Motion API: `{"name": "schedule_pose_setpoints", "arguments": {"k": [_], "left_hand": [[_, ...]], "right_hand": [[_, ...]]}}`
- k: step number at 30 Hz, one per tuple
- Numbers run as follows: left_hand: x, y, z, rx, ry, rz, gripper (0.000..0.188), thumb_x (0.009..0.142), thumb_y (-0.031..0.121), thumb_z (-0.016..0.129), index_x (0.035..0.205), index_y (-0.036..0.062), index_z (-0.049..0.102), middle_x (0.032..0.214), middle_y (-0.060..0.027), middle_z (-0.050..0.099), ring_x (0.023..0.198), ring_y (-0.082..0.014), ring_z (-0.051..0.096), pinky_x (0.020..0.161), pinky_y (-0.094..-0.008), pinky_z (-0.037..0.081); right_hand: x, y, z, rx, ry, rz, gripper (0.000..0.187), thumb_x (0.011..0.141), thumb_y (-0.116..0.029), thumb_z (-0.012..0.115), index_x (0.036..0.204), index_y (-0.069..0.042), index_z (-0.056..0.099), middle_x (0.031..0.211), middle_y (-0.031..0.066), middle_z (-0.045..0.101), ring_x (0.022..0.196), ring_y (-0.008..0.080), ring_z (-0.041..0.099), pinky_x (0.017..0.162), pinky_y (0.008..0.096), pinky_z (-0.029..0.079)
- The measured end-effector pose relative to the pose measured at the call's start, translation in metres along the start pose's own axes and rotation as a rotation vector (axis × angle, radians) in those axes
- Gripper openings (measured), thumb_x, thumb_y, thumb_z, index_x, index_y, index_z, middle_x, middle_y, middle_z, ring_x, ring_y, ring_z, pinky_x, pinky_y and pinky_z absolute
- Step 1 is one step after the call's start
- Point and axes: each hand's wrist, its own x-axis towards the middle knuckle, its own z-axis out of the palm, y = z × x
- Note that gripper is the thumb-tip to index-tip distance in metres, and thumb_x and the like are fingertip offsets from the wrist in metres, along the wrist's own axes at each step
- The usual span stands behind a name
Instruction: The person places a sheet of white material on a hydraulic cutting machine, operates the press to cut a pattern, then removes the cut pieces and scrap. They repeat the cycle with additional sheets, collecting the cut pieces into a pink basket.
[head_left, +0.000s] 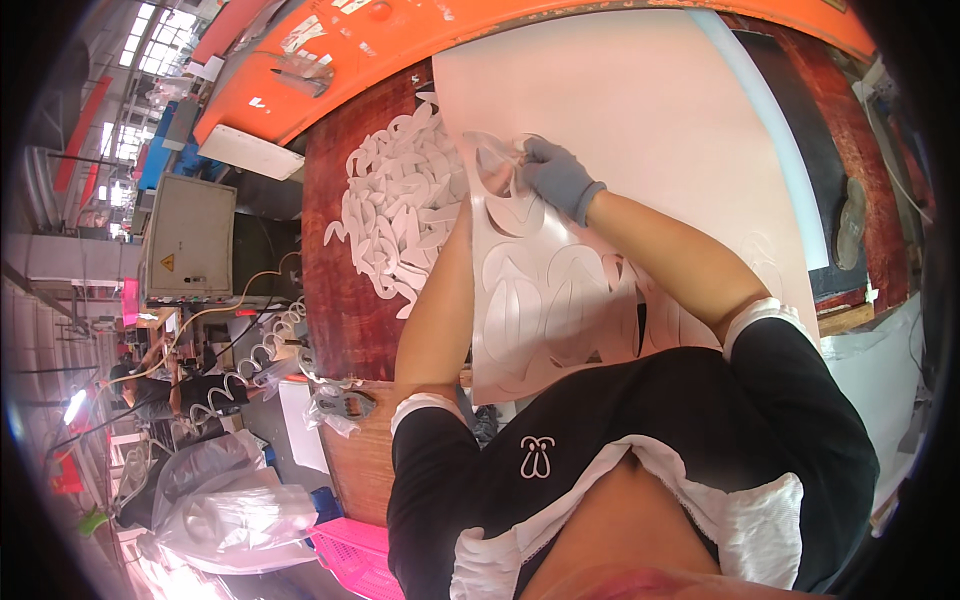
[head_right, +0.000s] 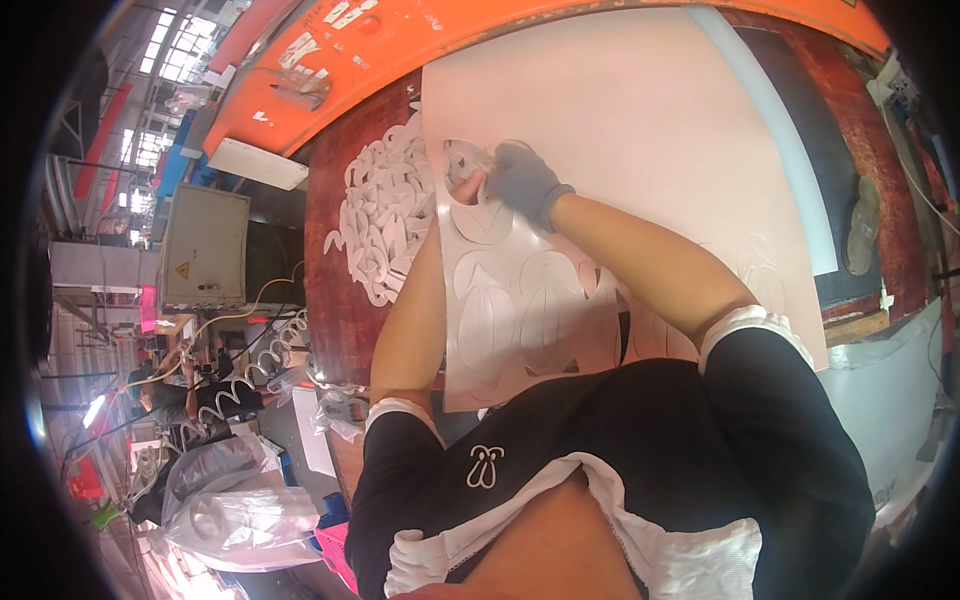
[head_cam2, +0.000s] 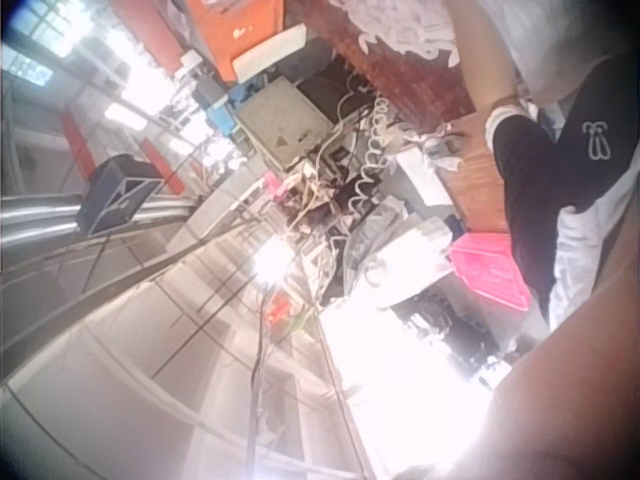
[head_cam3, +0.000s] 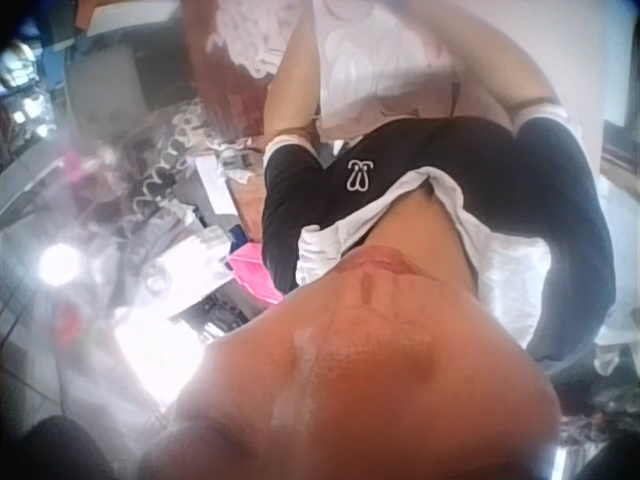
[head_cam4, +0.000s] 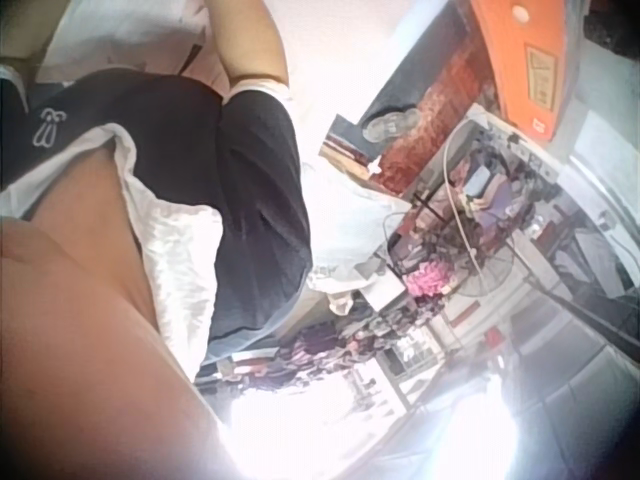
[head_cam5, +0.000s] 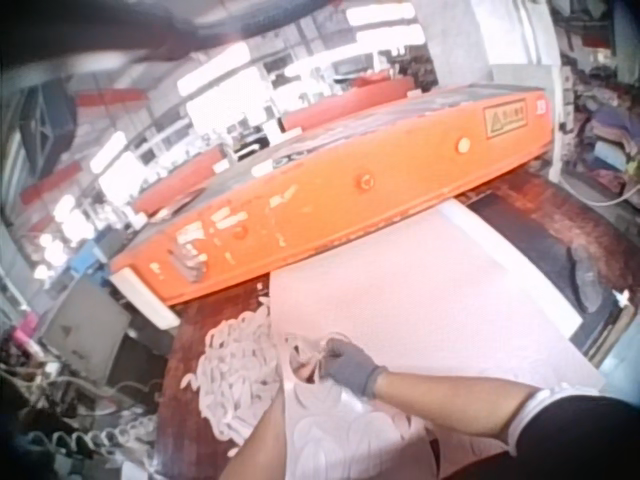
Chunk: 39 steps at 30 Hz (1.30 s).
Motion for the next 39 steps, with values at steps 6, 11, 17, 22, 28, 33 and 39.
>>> {"name": "schedule_pose_setpoints", "arguments": {"k": [6,11,17,22,28,33,39], "left_hand": [[-0.014,-0.012,-0.013,0.009,0.219,-0.012,0.028,0.082,0.026,0.052,0.082,-0.0002,0.062,0.064,-0.0125,0.057,0.06,-0.0222,0.055,0.057,-0.0361,0.043],[-0.025,0.001,-0.031,0.815,0.603,0.38,0.029,0.082,0.027,0.052,0.081,0.0,0.063,0.061,-0.0131,0.056,0.058,-0.0234,0.055,0.056,-0.037,0.042],[-0.018,0.043,-0.05,1.665,0.793,0.441,0.032,0.083,0.03,0.053,0.085,-0.0017,0.059,0.071,-0.0211,0.06,0.073,-0.0373,0.059,0.066,-0.0421,0.045],[-0.023,0.049,-0.04,2.033,0.595,-0.111,0.041,0.083,0.03,0.054,0.114,0.0037,0.049,0.109,-0.0177,0.054,0.095,-0.0339,0.058,0.077,-0.0484,0.045],[-0.016,0.035,0.015,1.278,-0.014,0.05,0.051,0.073,0.024,0.067,0.116,0.0032,0.05,0.113,-0.0119,0.054,0.107,-0.0233,0.052,0.091,-0.0359,0.04],[-0.033,0.008,0.013,1.154,-0.234,0.136,0.044,0.068,0.022,0.069,0.108,0.0055,0.059,0.106,-0.0121,0.057,0.1,-0.0221,0.056,0.086,-0.0342,0.043],[-0.041,0.051,-0.057,2.046,-0.128,0.075,0.05,0.067,0.015,0.069,0.114,0.0093,0.055,0.093,-0.0087,0.062,0.099,-0.0296,0.055,0.094,-0.0423,0.036]], "right_hand": [[-0.009,-0.002,-0.004,0.297,0.153,-0.015,0.041,0.078,-0.011,0.056,0.116,0.001,0.05,0.098,0.0089,0.058,0.085,0.0157,0.056,0.074,0.0278,0.045],[-0.012,0.005,-0.009,0.407,0.165,0.163,0.044,0.08,-0.019,0.061,0.118,0.001,0.05,0.101,0.0103,0.058,0.09,0.0179,0.056,0.074,0.0277,0.046],[-0.014,0.002,-0.033,0.866,-0.04,0.318,0.008,0.077,-0.001,0.053,0.085,-0.004,0.056,0.074,0.0021,0.054,0.064,0.0117,0.052,0.058,0.0253,0.046],[-0.017,-0.004,-0.033,0.786,-0.146,0.257,0.023,0.075,-0.005,0.054,0.097,-0.001,0.058,0.092,0.0058,0.054,0.086,0.0179,0.051,0.072,0.0316,0.042],[-0.018,-0.005,-0.021,0.889,-0.017,0.221,0.005,0.078,-0.006,0.053,0.08,-0.003,0.056,0.08,0.0054,0.053,0.076,0.0144,0.052,0.07,0.0305,0.045],[-0.022,-0.008,-0.025,0.929,-0.048,0.181,0.009,0.078,-0.007,0.052,0.069,-0.006,0.053,0.072,0.0024,0.051,0.071,0.0125,0.05,0.069,0.0267,0.043],[-0.02,-0.003,-0.013,0.849,0.047,0.208,0.011,0.077,-0.008,0.052,0.067,-0.006,0.052,0.072,0.0016,0.051,0.069,0.0116,0.049,0.067,0.0265,0.043]]}}
